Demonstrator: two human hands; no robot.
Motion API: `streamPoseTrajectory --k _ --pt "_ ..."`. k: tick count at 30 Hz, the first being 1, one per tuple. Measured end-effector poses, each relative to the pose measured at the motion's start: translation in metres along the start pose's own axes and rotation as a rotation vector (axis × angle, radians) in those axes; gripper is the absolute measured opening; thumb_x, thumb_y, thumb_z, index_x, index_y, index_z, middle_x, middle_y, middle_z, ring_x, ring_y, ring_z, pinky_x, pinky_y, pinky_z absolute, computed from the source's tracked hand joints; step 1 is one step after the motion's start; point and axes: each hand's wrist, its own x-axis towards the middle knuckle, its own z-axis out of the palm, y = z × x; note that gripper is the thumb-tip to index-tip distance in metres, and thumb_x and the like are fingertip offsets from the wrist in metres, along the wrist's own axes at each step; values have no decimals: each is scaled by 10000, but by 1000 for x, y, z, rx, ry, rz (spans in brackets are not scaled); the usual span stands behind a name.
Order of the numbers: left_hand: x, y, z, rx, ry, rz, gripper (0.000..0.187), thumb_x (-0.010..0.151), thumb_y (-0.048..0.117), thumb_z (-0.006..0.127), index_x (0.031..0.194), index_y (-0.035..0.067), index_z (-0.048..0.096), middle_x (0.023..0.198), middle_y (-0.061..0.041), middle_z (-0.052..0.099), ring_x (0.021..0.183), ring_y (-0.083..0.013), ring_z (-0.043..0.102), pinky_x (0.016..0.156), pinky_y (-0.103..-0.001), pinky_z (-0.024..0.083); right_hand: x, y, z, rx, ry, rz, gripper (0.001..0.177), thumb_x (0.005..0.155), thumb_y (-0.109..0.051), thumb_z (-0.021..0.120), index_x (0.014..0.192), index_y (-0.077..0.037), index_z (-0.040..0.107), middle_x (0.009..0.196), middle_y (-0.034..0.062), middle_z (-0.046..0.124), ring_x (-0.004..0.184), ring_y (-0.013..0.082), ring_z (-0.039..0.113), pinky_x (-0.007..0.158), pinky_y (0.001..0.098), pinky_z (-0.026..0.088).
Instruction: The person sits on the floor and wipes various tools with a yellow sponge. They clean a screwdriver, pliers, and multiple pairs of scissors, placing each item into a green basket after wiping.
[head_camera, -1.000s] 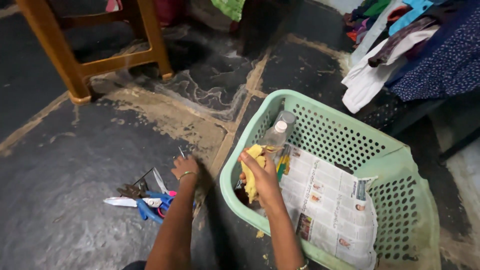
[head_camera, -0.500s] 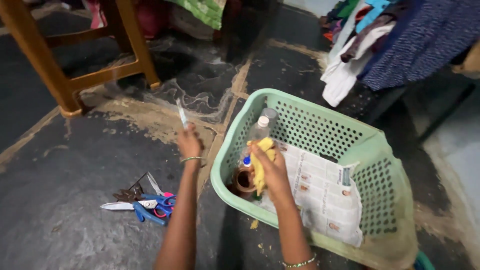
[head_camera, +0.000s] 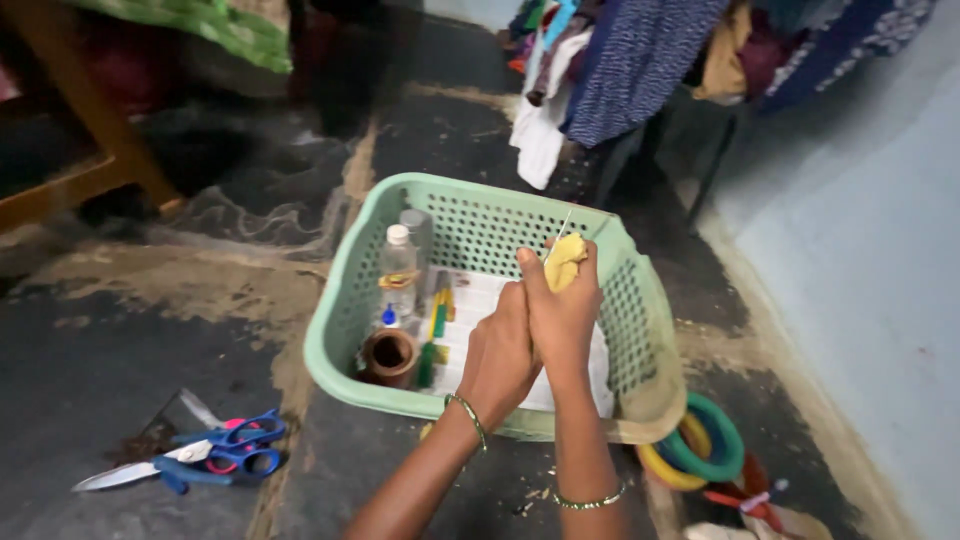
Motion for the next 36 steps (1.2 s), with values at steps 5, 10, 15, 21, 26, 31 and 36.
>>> streamPoseTrajectory --k 5,10,15,21,26,31,36 --pt "-7 16 40 -66 13 139 155 1015 125 520 1094 4 463 888 -256 645 790 -484 632 657 -557 458 27 16 -43 59 -12 269 322 951 -342 738 940 -27 673 766 58 655 669 126 591 611 277 479" --pt "-4 11 54 -539 -326 -148 204 1054 203 535 1037 2 506 782 -185 601 694 -365 591 598 -476 459 53 27 -84 865 -309 561 410 974 -447 672 785 -109 539 643 25 529 555 146 513 510 290 438" --pt "-2 16 53 -614 -316 -223 253 1025 244 590 1078 -2 562 758 -156 612 641 -313 603 568 -433 475 57 33 -88 1098 -305 528 400 1009 -424 661 810 -120 494 691 15 501 606 138 501 552 288 441" --pt "6 28 30 -92 43 6 371 945 268 681 1171 -14 593 760 -152 643 571 -294 649 530 -408 505 42 17 -71 647 139 442 347 956 -375 691 830 -93 532 650 38 527 503 138 506 472 291 449" --pt "2 42 31 4 90 276 201 993 146 644 1115 -14 637 920 -232 684 713 -403 657 594 -459 513 39 9 -65 633 154 417 357 968 -360 681 820 -81 513 654 40 528 504 136 512 466 299 466" --pt "8 42 27 -195 -172 40 197 1010 187 613 1017 2 681 693 -144 674 582 -276 671 564 -386 514 51 20 -81 791 47 480 394 993 -412 656 812 -108 485 655 24 495 511 121 487 468 281 444" --pt "2 34 23 -461 -391 -207 205 1003 204 623 1004 20 713 656 -76 654 541 -100 548 502 -287 444 79 20 -116 937 119 454 367 1002 -433 660 846 -132 521 690 17 511 546 115 505 510 271 460"
